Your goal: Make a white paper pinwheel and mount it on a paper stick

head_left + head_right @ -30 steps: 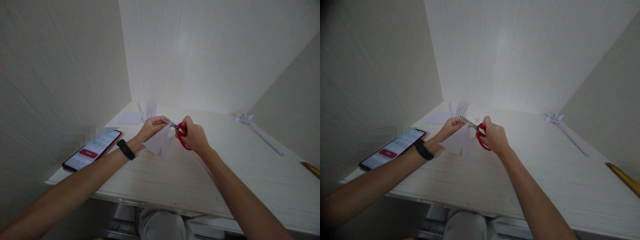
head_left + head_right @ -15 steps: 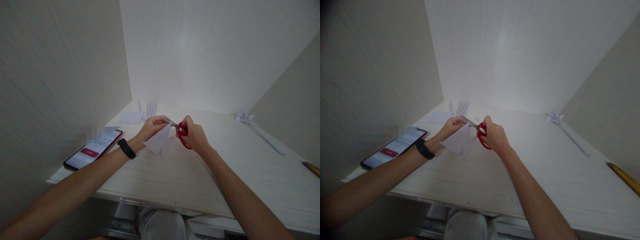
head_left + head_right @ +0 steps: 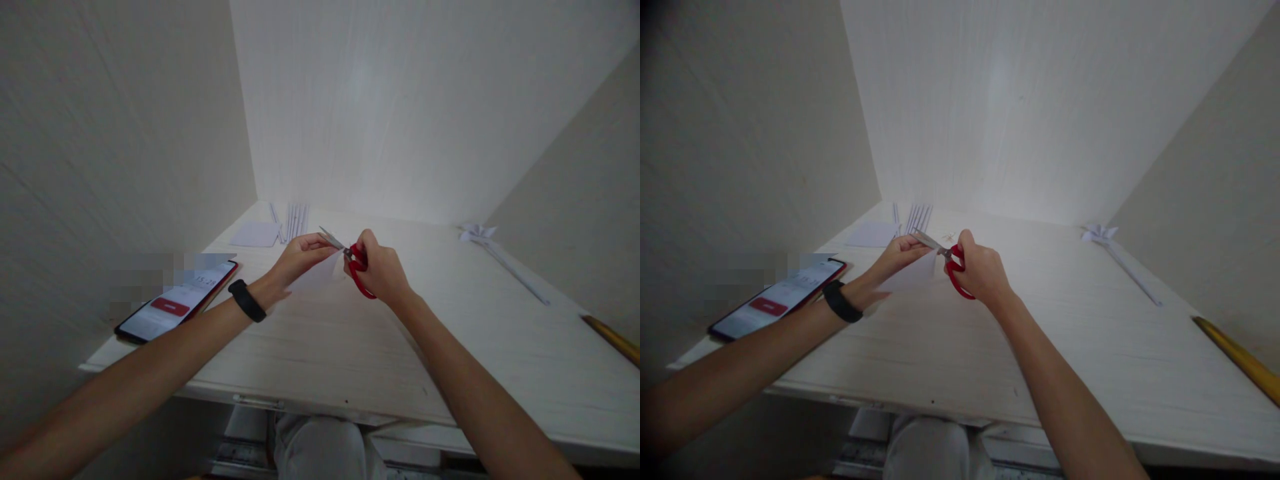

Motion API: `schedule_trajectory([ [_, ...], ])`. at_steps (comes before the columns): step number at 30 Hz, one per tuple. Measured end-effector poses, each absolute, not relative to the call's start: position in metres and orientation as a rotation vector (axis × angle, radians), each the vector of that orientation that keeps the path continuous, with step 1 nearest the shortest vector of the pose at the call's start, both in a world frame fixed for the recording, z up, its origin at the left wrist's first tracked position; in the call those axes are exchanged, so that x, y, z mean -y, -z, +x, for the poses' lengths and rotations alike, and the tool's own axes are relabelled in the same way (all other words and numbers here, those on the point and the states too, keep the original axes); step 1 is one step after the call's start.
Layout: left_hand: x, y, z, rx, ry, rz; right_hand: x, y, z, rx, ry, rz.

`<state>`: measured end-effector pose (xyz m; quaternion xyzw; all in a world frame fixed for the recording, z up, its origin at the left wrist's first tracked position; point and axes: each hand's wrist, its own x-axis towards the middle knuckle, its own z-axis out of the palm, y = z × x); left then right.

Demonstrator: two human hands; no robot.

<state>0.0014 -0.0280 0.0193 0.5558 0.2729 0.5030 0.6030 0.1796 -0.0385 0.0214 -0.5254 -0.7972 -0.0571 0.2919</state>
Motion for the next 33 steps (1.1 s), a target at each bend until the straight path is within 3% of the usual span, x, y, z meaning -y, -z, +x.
schedule_trajectory([
  [23,0.013,-0.011,-0.01,-0.853,-1.205,1.454,0.005,0.005,0.198,1.831,-0.238,-1.713],
  [33,0.012,-0.004,-0.011,-0.934,-1.136,1.46,0.006,0.01,0.201,1.929,-0.029,-1.682],
])
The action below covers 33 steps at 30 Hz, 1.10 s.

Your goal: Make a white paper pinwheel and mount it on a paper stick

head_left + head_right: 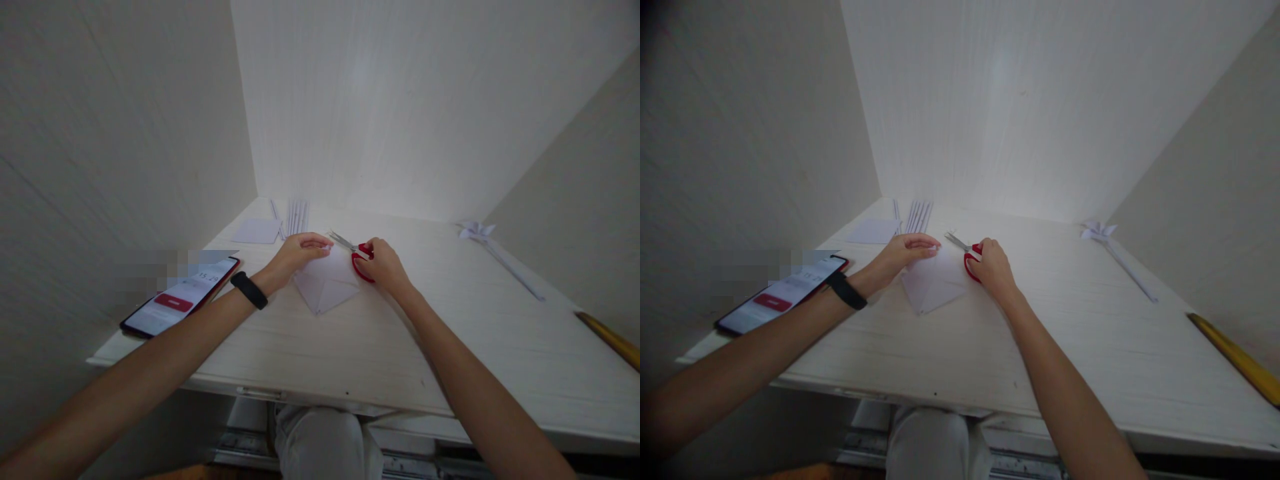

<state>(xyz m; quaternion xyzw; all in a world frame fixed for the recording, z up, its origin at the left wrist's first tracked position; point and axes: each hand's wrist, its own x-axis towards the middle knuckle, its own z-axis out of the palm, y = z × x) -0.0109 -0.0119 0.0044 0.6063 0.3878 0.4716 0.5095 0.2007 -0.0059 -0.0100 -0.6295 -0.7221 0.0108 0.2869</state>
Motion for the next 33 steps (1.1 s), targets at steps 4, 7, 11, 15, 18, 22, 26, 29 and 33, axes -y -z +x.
schedule_trajectory([
  [4,0.013,-0.005,-0.01,-0.943,-1.108,1.456,0.004,0.013,0.203,2.021,-0.022,-1.708],
  [7,0.013,-0.006,-0.009,-0.957,-1.103,1.436,0.003,0.013,0.203,2.059,-0.044,-1.722],
  [11,0.011,-0.003,-0.009,-0.97,-1.119,1.435,0.003,0.013,0.203,2.07,-0.062,-1.716],
  [15,0.011,-0.001,-0.009,-0.926,-1.117,1.459,0.003,0.013,0.203,2.097,-0.031,-1.713],
  [18,0.012,-0.001,-0.009,-0.904,-1.125,1.467,0.002,0.015,0.204,2.132,0.007,-1.715],
  [22,0.013,-0.003,-0.009,-0.865,-1.126,1.488,-0.002,0.018,0.206,2.156,0.031,-1.692],
  [26,0.012,-0.004,-0.01,-0.874,-1.132,1.518,-0.004,0.022,0.207,2.182,0.069,-1.647],
  [29,0.01,-0.002,-0.009,-0.876,-1.146,1.516,-0.004,0.023,0.207,2.179,0.109,-1.605],
  [33,0.009,0.0,-0.008,-0.857,-1.16,1.499,-0.002,0.025,0.206,2.169,0.124,-1.588],
])
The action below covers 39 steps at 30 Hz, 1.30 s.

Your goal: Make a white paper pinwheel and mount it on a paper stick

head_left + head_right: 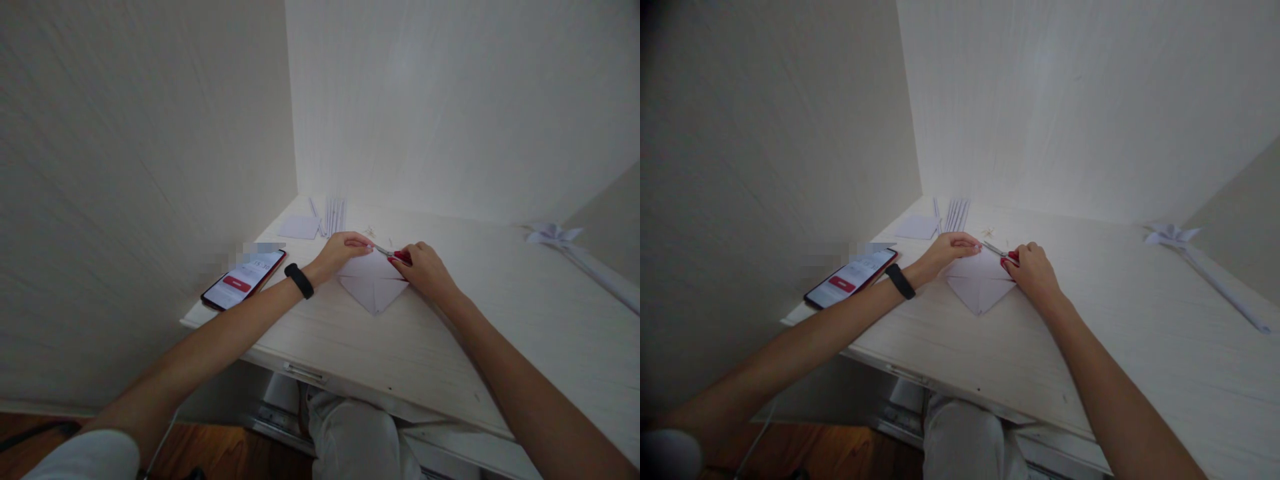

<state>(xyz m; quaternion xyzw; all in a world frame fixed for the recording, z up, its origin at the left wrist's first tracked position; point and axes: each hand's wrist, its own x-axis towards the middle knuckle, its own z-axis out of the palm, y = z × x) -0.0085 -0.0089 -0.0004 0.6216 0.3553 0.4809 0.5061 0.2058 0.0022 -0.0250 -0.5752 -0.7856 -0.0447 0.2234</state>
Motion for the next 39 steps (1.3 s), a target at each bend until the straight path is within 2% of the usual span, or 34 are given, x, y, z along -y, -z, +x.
schedule_trajectory([
  [7,0.007,0.003,-0.01,-0.865,-1.188,1.525,-0.006,0.022,0.208,2.096,0.173,-1.513],
  [16,0.004,0.014,-0.006,-0.853,-1.11,1.63,0.028,-0.013,0.17,2.074,0.224,-1.054],
  [24,0.003,0.017,-0.005,-0.889,-1.134,1.457,0.028,-0.003,0.167,2.247,0.162,-0.969],
  [39,0.017,-0.002,-0.003,-0.914,-1.105,1.468,0.025,0.001,0.166,2.242,0.238,-1.1],
])
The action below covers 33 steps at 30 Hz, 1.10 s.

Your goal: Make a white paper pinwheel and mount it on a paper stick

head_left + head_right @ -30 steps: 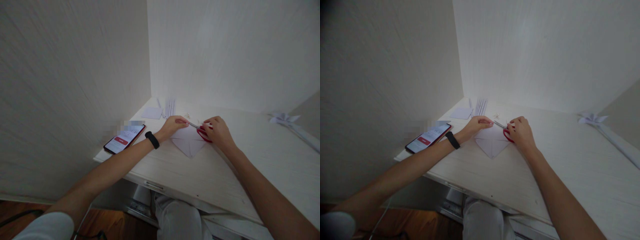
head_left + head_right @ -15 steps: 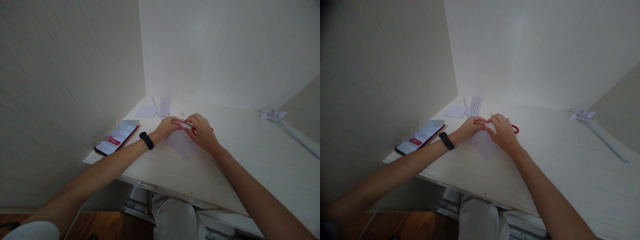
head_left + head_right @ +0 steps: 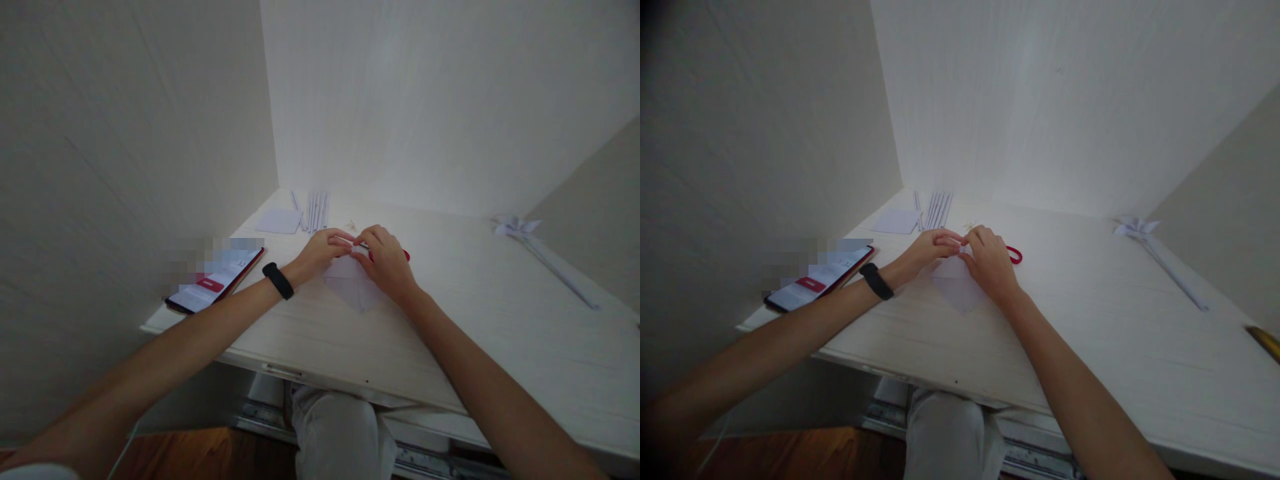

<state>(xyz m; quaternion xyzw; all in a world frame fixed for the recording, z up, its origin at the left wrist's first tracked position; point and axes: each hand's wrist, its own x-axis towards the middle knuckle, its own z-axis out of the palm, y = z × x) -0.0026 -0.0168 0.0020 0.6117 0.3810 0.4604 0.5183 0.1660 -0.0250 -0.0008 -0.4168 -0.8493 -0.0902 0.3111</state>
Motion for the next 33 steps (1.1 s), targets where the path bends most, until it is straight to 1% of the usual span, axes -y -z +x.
schedule_trajectory([
  [24,0.0111,0.0027,-0.0062,-0.947,-1.094,1.61,0.0247,-0.0006,0.1653,2.178,0.184,-1.117],
  [33,0.0097,0.0017,-0.0048,-0.957,-1.043,1.625,0.0183,0.0072,0.1676,2.055,-0.045,-0.974],
])
